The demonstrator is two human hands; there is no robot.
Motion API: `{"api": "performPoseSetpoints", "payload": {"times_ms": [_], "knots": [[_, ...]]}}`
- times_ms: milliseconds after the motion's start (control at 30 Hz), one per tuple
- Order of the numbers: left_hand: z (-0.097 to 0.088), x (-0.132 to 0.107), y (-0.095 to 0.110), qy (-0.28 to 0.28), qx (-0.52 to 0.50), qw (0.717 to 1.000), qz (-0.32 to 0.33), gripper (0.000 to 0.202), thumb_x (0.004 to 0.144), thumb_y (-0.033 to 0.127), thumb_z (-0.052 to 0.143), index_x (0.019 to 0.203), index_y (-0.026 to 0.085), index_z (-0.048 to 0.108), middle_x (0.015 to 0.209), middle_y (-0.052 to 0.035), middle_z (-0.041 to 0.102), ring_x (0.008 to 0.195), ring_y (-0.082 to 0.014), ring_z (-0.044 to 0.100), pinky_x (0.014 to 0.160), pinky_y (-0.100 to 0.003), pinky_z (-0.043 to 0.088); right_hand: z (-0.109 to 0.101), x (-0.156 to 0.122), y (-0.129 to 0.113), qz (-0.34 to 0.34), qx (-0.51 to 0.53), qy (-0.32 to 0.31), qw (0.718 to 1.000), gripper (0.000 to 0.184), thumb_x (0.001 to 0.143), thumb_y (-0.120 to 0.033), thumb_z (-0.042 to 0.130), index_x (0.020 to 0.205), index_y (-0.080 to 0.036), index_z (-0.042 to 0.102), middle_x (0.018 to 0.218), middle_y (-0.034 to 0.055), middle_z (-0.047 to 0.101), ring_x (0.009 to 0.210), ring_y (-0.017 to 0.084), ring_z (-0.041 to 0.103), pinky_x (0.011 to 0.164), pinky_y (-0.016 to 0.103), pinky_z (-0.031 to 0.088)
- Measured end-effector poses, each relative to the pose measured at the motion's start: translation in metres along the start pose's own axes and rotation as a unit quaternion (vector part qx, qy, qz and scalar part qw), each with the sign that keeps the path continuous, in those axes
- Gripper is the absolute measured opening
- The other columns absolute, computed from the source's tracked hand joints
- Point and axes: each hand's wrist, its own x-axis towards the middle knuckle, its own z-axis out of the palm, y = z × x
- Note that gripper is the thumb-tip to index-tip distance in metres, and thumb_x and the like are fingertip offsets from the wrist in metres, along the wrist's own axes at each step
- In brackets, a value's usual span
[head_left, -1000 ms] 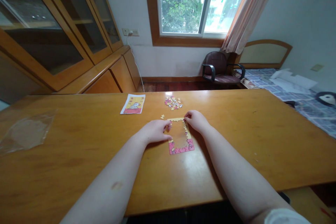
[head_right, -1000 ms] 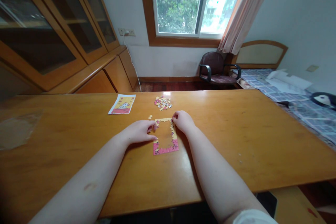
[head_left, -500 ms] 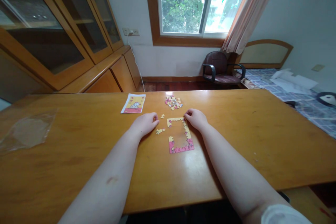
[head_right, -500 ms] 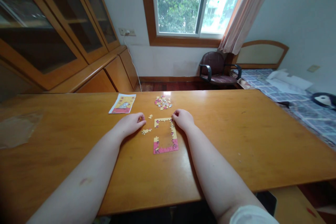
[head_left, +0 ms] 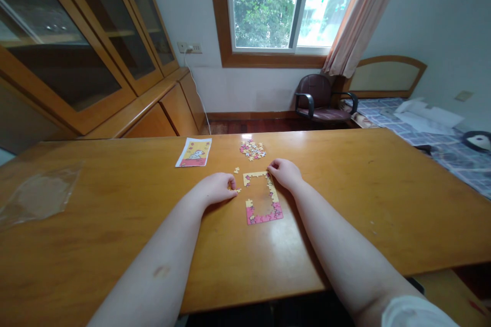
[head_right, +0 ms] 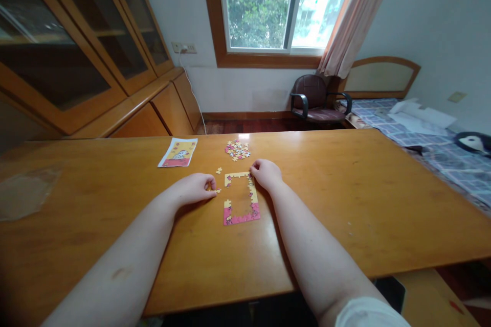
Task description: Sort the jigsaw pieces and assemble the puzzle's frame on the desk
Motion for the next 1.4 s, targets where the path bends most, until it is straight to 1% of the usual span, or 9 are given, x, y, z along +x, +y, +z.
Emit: {"api": "performPoseSetpoints", "payload": {"times_ms": [233,400,567,800,1067,1400], "knots": [[0.002,0.001,0.002,-0.021,0.004,1.0,-0.014,0.017,0.071,0.036,0.06,0.081,0.024,0.065,0.083,-0.001,0.071,0.074,-0.0182,0.063,0.059,-0.026,0.04,0.0,0.0,-0.001,0.014,0.011,0.003,1.0,0.022,0.083,-0.038,0.053,0.082,-0.023,0.068,0.087,0.0012,0.07,0.08,0.016,0.059,0.06,0.024,0.034],[0.005,0.001,0.009,0.01,0.015,1.0,0.013,0.017,0.073,0.038,0.06,0.083,0.024,0.064,0.086,-0.0013,0.07,0.075,-0.0185,0.063,0.06,-0.026,0.041,0.001,0.0,-0.001,0.012,0.014,0.007,1.0,0.021,0.083,-0.039,0.053,0.081,-0.024,0.068,0.087,0.0005,0.07,0.08,0.016,0.059,0.061,0.024,0.034],[0.012,0.003,0.017,0.041,0.024,0.998,0.048,0.015,0.077,0.036,0.057,0.086,0.025,0.062,0.087,-0.0016,0.069,0.078,-0.0193,0.064,0.064,-0.027,0.043,0.001,0.001,-0.001,0.016,0.006,0.003,1.0,0.022,0.083,-0.04,0.053,0.081,-0.024,0.068,0.087,0.0011,0.07,0.08,0.016,0.059,0.06,0.024,0.033],[0.017,0.007,0.019,0.063,0.024,0.996,0.064,0.015,0.079,0.037,0.056,0.087,0.026,0.061,0.09,-0.0012,0.07,0.083,-0.0204,0.064,0.068,-0.027,0.045,0.001,0.0,-0.001,0.012,-0.001,0.002,1.0,0.022,0.082,-0.04,0.053,0.081,-0.024,0.068,0.087,0.0005,0.071,0.08,0.016,0.059,0.059,0.025,0.032],[0.019,0.008,0.018,0.073,0.027,0.995,0.056,0.018,0.08,0.039,0.056,0.09,0.026,0.062,0.093,-0.0024,0.07,0.084,-0.0204,0.065,0.07,-0.028,0.045,0.003,0.001,-0.001,0.006,-0.004,0.006,1.0,0.022,0.082,-0.04,0.053,0.08,-0.025,0.069,0.086,0.0003,0.071,0.08,0.016,0.06,0.059,0.025,0.033],[0.018,0.007,0.02,0.069,0.025,0.996,0.055,0.018,0.08,0.039,0.055,0.09,0.026,0.062,0.09,-0.0024,0.07,0.083,-0.0203,0.064,0.069,-0.027,0.045,0.002,0.0,-0.001,0.01,-0.002,0.002,1.0,0.022,0.082,-0.04,0.054,0.081,-0.025,0.069,0.087,0.0007,0.071,0.08,0.016,0.06,0.061,0.024,0.035]]}}
